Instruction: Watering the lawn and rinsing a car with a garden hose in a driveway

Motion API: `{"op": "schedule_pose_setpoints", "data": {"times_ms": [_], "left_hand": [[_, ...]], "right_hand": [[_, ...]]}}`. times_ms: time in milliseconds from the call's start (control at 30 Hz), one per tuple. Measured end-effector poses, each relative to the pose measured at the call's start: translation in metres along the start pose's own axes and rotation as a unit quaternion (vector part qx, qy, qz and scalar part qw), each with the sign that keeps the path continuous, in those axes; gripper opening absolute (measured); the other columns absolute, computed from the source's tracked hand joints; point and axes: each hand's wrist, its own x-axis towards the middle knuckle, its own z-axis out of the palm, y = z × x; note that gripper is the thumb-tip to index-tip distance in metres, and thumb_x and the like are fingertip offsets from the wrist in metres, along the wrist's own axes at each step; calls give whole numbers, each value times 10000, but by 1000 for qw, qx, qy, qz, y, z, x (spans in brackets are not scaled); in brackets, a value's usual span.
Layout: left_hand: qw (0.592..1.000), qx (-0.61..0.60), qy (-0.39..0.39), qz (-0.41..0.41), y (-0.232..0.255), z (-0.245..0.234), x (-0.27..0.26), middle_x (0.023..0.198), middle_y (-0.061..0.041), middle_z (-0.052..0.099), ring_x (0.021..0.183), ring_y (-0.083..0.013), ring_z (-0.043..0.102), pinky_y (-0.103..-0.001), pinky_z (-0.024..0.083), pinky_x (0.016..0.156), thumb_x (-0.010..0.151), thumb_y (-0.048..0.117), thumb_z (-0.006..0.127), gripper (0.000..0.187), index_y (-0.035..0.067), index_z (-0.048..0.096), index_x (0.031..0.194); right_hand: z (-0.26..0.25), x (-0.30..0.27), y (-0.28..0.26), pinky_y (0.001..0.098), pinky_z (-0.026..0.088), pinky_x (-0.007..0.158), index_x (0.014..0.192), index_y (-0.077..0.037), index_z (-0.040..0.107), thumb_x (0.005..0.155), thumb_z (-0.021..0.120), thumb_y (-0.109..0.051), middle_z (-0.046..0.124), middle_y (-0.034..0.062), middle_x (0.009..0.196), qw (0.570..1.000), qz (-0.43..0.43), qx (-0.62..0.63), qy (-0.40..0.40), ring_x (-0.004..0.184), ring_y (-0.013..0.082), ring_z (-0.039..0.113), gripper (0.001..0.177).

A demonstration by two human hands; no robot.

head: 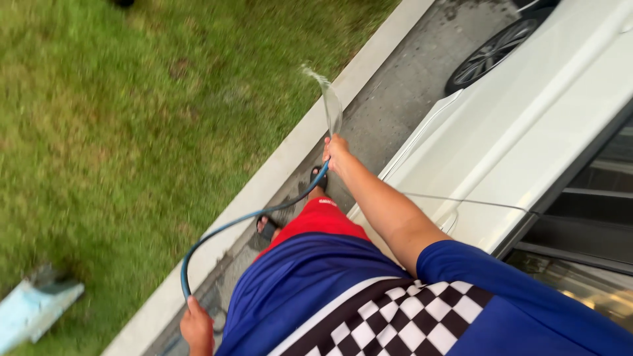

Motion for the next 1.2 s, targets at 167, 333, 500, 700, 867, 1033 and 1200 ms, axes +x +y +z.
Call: {"op": "schedule_pose_setpoints", "data": {"times_ms": [167, 333, 500, 700, 867, 1033, 1200], "left_hand": [[996, 70, -19, -44, -4, 42, 27, 787, -310, 755, 976, -533, 649, -561, 443, 913, 1141, 633, 217, 923, 22, 823, 806], [995, 40, 44, -76, 55, 70, -1, 929, -363, 719, 908, -528, 645, -561, 464, 802, 1046, 683, 484, 848, -98, 787, 913], [984, 162, 23, -67, 104, 99, -28, 966, -314, 764, 982, -492, 701, -525, 514, 827, 977, 725, 507, 798, -9, 820, 967], [984, 165, -8, -72, 173, 126, -87, 1061, -285, 759, 1056, -500, 672, -537, 498, 928, 983, 668, 520, 711, 12, 792, 1029], [984, 168, 3, -60, 209, 147, -123, 925, -244, 760, 930, -471, 691, -517, 510, 855, 1021, 623, 510, 665, 15, 738, 877], [985, 163, -17, -55, 229, 158, -138, 1020, -287, 752, 1042, -527, 652, -547, 459, 958, 1037, 629, 471, 704, -5, 773, 994], [979, 182, -13, -88, 240, 179, -136, 1034, -321, 759, 1056, -528, 666, -549, 482, 938, 1023, 715, 457, 792, -1, 796, 1024]], "right_hand": [[-6, 12, -56, 270, 188, 384, 825, -96, 543, 981, 345, -233, 343, -20, 568, 999, -12, 40, 7, 416, 98, 220, 286], [-16, 55, -118, 281, 183, 366, 848, -119, 581, 1049, 358, -401, 364, -29, 539, 999, -19, 38, 23, 395, 105, 253, 413], [-34, 105, -192, 334, 148, 378, 826, -77, 558, 960, 348, -250, 332, 13, 486, 997, -67, 42, 5, 347, 155, 244, 303], [-52, 159, -284, 311, 177, 354, 862, -71, 575, 1045, 349, -354, 338, 3, 522, 997, -74, 29, 12, 372, 137, 256, 406], [-61, 189, -341, 276, 162, 374, 849, -126, 547, 1017, 331, -336, 289, -50, 529, 999, -43, 27, -9, 421, 107, 205, 345], [-56, 191, -373, 295, 198, 374, 810, -116, 538, 1040, 323, -332, 317, -16, 532, 999, -47, 24, 9, 408, 128, 232, 381], [-50, 214, -400, 305, 177, 376, 799, -111, 548, 949, 333, -261, 287, -14, 517, 997, -56, 43, 17, 393, 140, 211, 302]]}}
